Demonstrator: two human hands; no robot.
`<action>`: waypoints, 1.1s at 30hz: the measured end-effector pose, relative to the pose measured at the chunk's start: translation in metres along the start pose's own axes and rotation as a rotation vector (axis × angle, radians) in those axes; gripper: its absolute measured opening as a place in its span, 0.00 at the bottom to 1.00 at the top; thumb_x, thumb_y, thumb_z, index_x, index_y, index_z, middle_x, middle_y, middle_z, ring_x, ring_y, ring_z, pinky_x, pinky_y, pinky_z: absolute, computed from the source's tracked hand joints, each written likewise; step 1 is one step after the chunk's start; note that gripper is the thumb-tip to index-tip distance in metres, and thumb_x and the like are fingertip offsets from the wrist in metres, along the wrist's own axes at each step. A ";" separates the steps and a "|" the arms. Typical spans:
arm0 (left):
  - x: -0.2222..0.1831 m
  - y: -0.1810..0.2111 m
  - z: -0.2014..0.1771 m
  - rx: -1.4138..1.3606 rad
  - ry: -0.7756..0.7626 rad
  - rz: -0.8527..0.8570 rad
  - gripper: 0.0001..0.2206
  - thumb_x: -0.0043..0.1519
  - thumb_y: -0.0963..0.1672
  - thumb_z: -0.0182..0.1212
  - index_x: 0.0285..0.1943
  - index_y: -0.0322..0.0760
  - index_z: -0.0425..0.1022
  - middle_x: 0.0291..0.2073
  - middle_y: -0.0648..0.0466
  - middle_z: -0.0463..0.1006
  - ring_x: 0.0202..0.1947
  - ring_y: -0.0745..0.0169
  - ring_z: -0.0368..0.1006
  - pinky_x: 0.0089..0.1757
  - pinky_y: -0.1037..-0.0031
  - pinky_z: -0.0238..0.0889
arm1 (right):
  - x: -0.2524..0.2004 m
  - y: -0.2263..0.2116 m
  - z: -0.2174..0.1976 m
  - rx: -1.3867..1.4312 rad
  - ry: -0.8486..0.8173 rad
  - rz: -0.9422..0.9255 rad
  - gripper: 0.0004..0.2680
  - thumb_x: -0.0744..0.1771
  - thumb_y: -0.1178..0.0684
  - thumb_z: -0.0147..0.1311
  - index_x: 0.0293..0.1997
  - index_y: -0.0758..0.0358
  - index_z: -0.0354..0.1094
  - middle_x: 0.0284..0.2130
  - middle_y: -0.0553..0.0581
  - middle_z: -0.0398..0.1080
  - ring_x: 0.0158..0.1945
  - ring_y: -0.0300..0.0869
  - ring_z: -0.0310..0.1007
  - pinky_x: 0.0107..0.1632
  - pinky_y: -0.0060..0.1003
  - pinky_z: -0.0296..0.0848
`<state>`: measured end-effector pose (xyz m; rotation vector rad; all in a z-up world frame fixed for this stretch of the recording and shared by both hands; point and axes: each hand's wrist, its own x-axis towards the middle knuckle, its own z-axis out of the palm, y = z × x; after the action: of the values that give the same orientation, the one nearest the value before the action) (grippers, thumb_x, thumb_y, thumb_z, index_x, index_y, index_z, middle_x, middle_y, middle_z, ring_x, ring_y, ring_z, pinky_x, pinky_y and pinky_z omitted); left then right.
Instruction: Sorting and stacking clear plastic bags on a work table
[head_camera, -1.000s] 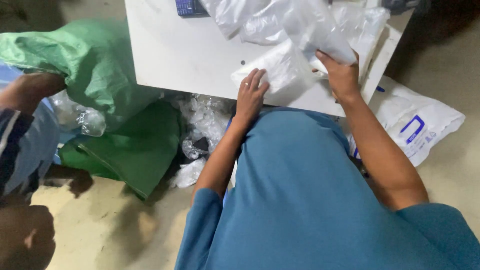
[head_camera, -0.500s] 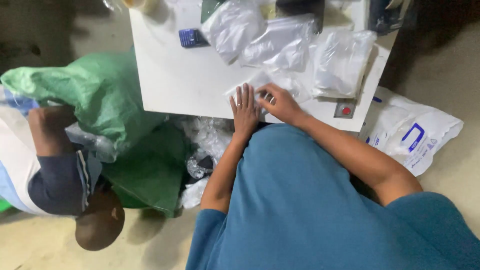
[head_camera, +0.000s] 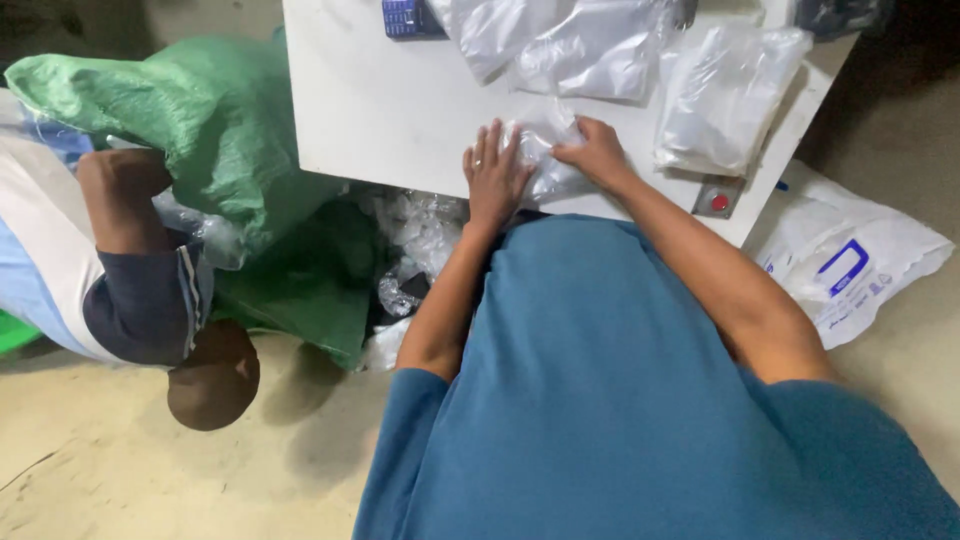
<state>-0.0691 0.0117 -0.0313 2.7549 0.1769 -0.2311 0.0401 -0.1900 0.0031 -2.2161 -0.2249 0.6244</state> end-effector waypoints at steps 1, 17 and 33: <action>-0.003 0.000 -0.002 -0.197 0.116 -0.114 0.43 0.60 0.65 0.62 0.82 0.56 0.53 0.79 0.52 0.51 0.79 0.45 0.45 0.68 0.47 0.40 | -0.012 -0.008 -0.008 0.278 -0.044 0.109 0.19 0.60 0.40 0.76 0.43 0.63 0.74 0.34 0.59 0.76 0.41 0.56 0.77 0.42 0.48 0.70; 0.225 0.091 -0.148 -1.875 -0.060 -0.323 0.18 0.64 0.48 0.61 0.56 0.29 0.78 0.52 0.42 0.84 0.51 0.51 0.81 0.48 0.64 0.73 | -0.073 -0.093 -0.120 1.314 0.997 0.734 0.23 0.72 0.37 0.45 0.73 0.57 0.47 0.75 0.61 0.47 0.78 0.47 0.47 0.80 0.41 0.32; 0.318 0.127 -0.092 -1.669 -0.014 -0.641 0.12 0.54 0.48 0.69 0.37 0.37 0.79 0.33 0.52 0.83 0.36 0.58 0.81 0.34 0.68 0.69 | -0.105 -0.002 -0.139 1.079 0.892 0.542 0.24 0.72 0.34 0.39 0.73 0.55 0.49 0.74 0.58 0.50 0.77 0.46 0.49 0.79 0.43 0.36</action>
<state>0.2744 -0.0421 0.0388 0.9848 0.7941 -0.1354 0.0204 -0.3179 0.1195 -1.2614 0.9698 -0.0714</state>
